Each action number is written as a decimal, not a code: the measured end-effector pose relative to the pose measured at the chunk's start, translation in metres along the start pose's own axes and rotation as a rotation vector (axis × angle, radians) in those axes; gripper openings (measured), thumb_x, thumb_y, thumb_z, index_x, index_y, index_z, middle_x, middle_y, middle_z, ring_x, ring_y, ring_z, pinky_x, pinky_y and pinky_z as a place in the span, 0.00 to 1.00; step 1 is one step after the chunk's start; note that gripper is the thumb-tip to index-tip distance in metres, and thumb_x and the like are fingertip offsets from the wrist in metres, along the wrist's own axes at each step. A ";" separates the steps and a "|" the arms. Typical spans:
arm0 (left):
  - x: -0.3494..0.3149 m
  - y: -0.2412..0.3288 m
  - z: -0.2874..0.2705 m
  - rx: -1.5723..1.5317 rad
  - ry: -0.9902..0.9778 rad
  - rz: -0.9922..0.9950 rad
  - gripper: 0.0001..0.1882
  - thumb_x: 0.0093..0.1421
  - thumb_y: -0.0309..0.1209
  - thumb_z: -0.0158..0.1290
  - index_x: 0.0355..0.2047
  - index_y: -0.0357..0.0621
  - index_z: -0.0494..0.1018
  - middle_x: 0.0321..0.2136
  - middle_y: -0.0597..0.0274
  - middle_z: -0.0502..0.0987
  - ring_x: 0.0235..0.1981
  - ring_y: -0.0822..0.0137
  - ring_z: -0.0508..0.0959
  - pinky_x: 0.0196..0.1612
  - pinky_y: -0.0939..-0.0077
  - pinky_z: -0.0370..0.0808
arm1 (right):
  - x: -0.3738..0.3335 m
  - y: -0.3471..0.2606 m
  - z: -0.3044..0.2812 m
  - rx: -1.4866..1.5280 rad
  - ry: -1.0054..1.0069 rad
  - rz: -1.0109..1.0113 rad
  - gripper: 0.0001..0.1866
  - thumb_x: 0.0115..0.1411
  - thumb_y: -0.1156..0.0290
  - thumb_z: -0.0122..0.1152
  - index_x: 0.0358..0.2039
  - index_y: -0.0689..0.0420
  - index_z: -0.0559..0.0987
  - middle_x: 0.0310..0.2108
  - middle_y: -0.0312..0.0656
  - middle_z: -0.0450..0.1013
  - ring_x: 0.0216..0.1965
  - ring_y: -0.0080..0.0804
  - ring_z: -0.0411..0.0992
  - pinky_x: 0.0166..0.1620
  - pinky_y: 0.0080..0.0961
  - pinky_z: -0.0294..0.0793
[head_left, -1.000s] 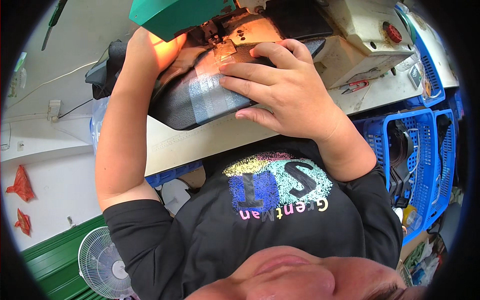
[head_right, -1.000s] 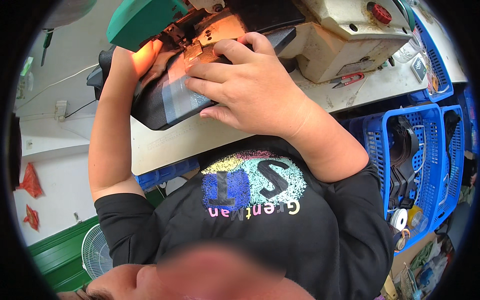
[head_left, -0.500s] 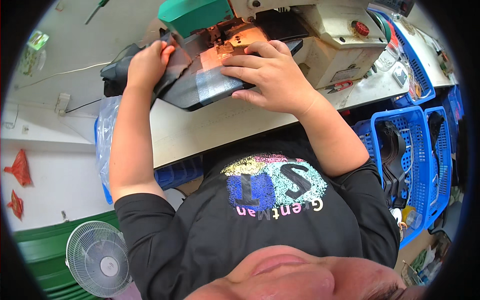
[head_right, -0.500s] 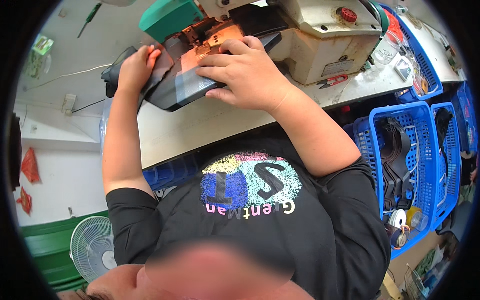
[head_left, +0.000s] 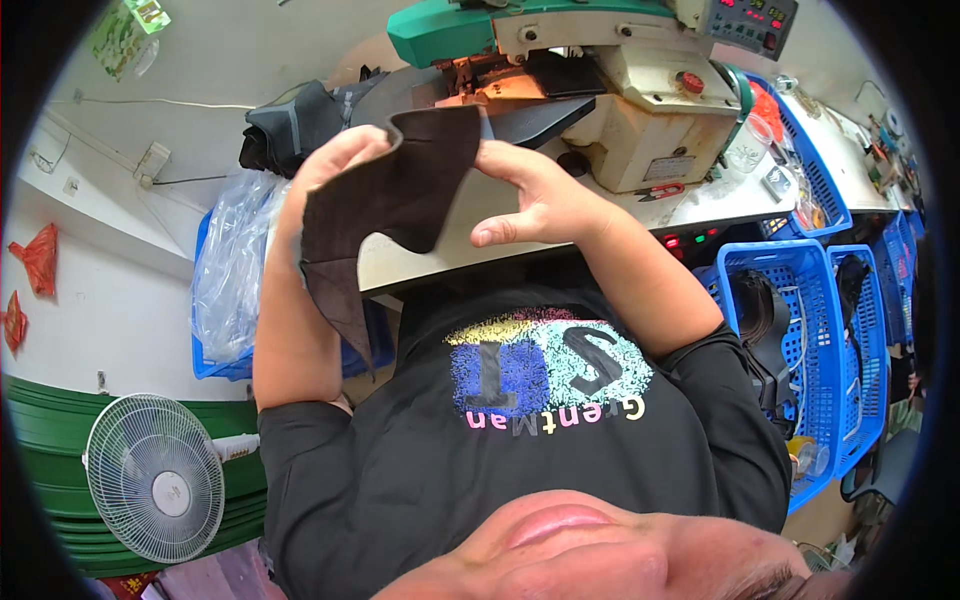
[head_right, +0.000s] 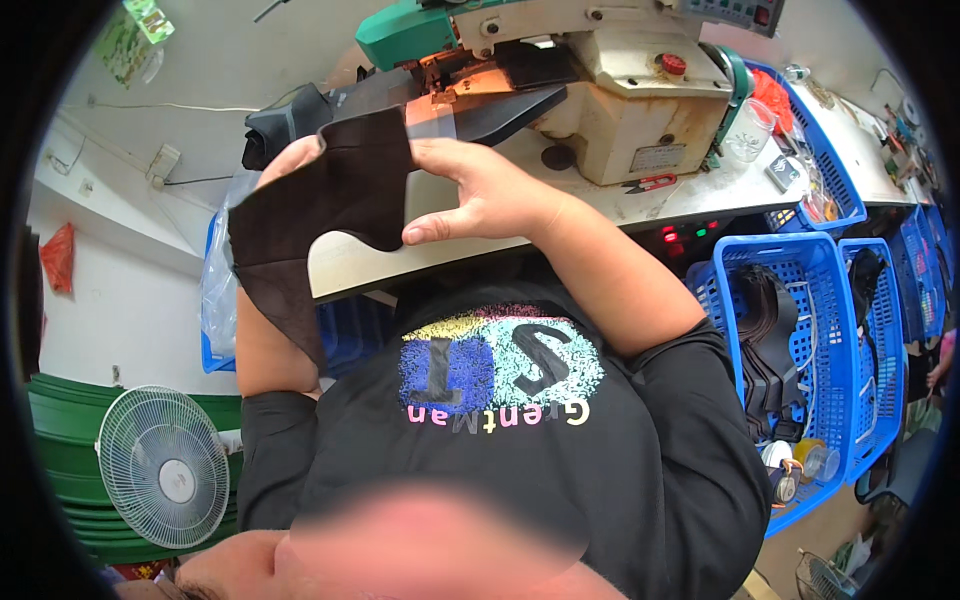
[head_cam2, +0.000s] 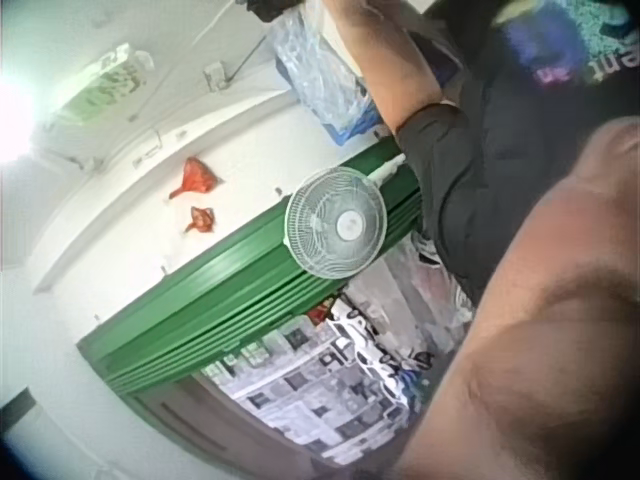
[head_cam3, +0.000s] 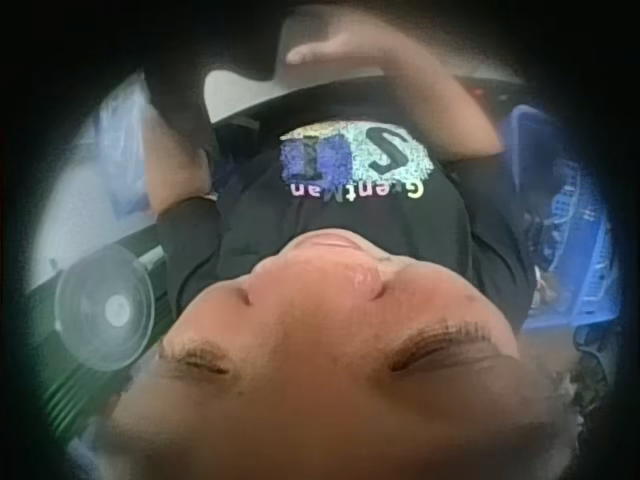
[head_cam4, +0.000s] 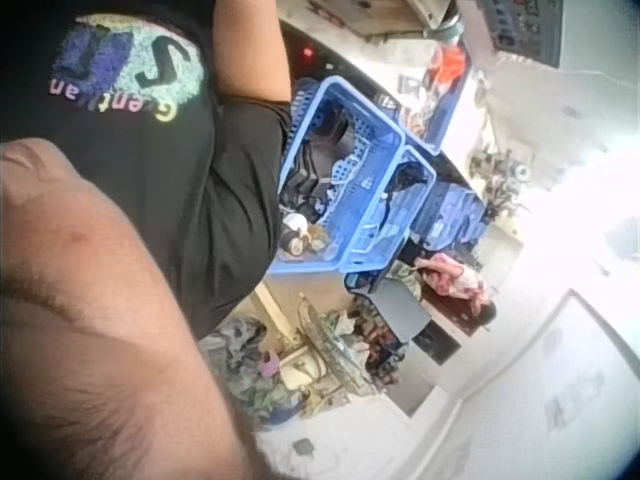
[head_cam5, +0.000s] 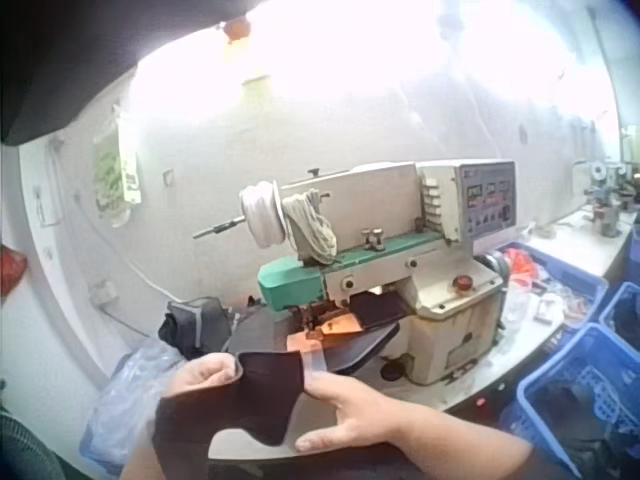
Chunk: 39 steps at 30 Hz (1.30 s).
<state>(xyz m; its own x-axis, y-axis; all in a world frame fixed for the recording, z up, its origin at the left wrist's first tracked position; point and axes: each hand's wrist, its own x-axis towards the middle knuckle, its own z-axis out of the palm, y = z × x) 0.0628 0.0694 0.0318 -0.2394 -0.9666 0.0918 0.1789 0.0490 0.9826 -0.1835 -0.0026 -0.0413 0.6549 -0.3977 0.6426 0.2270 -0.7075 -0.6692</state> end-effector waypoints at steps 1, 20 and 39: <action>0.019 -0.026 -0.019 0.024 0.083 -0.013 0.12 0.72 0.38 0.50 0.46 0.43 0.75 0.40 0.65 0.79 0.43 0.71 0.79 0.47 0.74 0.77 | -0.001 -0.003 0.005 0.069 0.039 0.025 0.42 0.54 0.49 0.75 0.61 0.62 0.73 0.57 0.49 0.74 0.60 0.36 0.70 0.64 0.34 0.67; 0.008 -0.006 0.033 -0.138 -0.392 0.209 0.35 0.66 0.44 0.56 0.62 0.27 0.63 0.54 0.48 0.76 0.53 0.64 0.78 0.57 0.70 0.74 | -0.078 -0.075 -0.038 -0.305 0.339 0.212 0.19 0.64 0.62 0.66 0.26 0.66 0.77 0.17 0.49 0.68 0.18 0.37 0.62 0.26 0.31 0.66; 0.021 -0.041 0.026 0.337 -0.261 0.233 0.27 0.72 0.30 0.44 0.69 0.34 0.59 0.68 0.48 0.64 0.65 0.60 0.69 0.65 0.66 0.65 | -0.150 -0.115 -0.126 -0.949 0.108 0.614 0.14 0.62 0.62 0.62 0.33 0.63 0.79 0.31 0.58 0.76 0.36 0.59 0.75 0.40 0.46 0.74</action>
<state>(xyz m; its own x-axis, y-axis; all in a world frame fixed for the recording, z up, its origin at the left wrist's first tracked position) 0.0251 0.0533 -0.0020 -0.4689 -0.8268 0.3105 -0.0529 0.3772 0.9246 -0.3987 0.0643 -0.0138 0.3912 -0.8459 0.3625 -0.7794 -0.5140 -0.3583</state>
